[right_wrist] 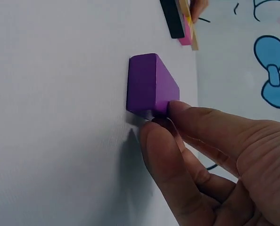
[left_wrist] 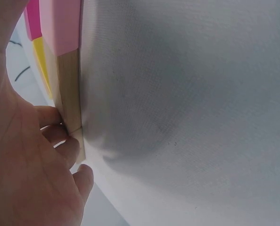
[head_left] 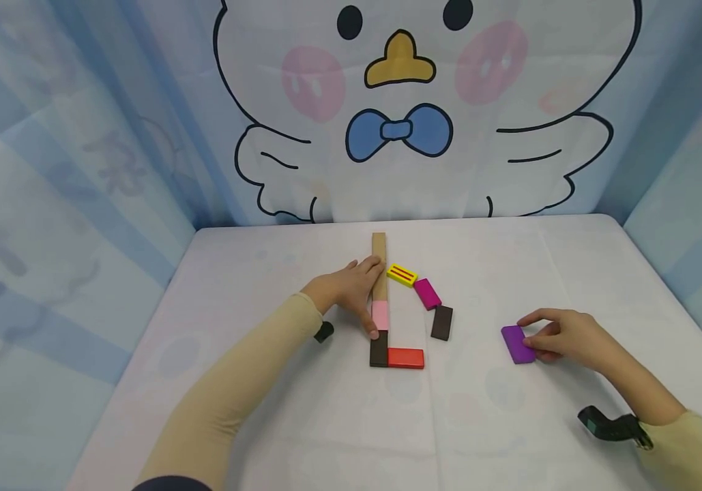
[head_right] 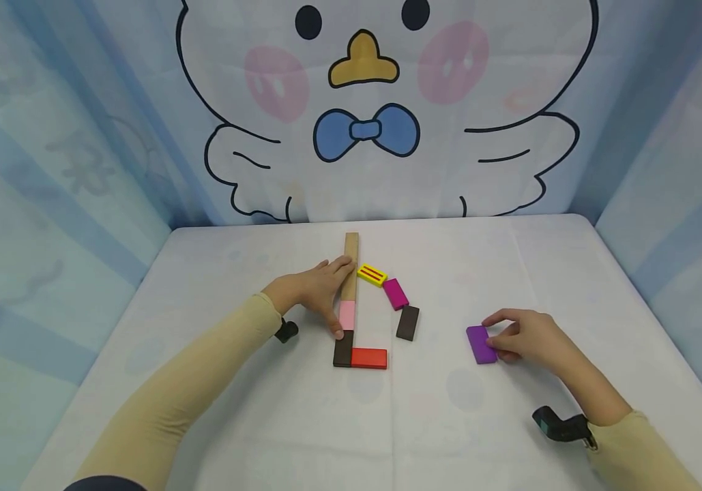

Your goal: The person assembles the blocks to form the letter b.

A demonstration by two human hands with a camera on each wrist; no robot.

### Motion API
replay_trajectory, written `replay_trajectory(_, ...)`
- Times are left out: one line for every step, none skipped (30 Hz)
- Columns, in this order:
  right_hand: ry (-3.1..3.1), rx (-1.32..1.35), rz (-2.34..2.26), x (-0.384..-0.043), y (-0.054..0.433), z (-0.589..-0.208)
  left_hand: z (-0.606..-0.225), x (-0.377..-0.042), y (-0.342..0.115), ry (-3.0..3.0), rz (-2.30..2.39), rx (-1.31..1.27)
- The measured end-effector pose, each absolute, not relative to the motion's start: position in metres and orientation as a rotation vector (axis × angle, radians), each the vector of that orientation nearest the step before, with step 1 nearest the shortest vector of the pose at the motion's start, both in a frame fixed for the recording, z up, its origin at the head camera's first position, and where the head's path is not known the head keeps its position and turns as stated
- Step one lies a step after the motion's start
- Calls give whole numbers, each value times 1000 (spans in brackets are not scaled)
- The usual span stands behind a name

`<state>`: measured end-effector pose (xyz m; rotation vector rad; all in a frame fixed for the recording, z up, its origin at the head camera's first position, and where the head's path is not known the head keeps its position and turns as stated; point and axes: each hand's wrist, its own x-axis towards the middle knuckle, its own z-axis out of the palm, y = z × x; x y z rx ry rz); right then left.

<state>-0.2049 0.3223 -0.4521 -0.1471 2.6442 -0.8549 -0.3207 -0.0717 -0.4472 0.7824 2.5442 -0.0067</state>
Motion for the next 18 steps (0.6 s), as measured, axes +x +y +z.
replay_trajectory(2636,-150,-866,-204,318,-452,-447,-320,-72,2544,-7,784)
replay_trajectory(2628,-154,-880,-203,314,-453,-447,-320,-72,2544,-7,785)
replay_trajectory(2622,-160,-889,-202,310,-453,-446,-320,-72,2545,-8,786)
replay_trajectory(2613,-167,-905,-201,307,-453,-446,-320,-72,2544,-10,788)
replay_trajectory(2601,-172,-924,-200,303,-453,-446,-320,-72,2544,-12,791)
replay_trajectory(2588,-173,-939,-199,299,-454,-446,-320,-72,2542,-12,793)
replay_trajectory(2575,-175,-953,-197,295,-454,-446,-320,-72,2542,-10,793)
replay_trajectory(2562,-175,-970,-196,291,-455,-446,-320,-72,2541,-7,792)
replay_trajectory(2549,-172,-986,-195,287,-457,-446,-320,-72,2542,-7,794)
replay_trajectory(2536,-170,-1005,-194,284,-458,-446,-320,-72,2542,-7,793)
replay_trajectory(2524,-170,-1022,-193,280,-459,-446,-320,-72,2543,-6,792)
replay_trajectory(2515,-168,-1039,-192,276,-460,-447,-320,-72,2545,-6,790)
replay_trajectory(2505,-168,-1059,-191,272,-461,-447,-320,-72,2547,-9,789)
replay_trajectory(2496,-170,-1076,-190,269,-462,-447,-320,-72,2548,-12,789)
replay_trajectory(2485,-174,-1094,-189,265,-463,-447,-320,-72,2549,-13,788)
replay_trajectory(2476,-180,-1109,-187,262,-464,-447,-320,-72,2549,-13,787)
replay_trajectory(2467,-184,-1123,-186,258,-465,-447,-320,-72,2549,-14,787)
replay_trajectory(2458,-187,-1137,-185,255,-466,-447,-320,-72,2548,-13,787)
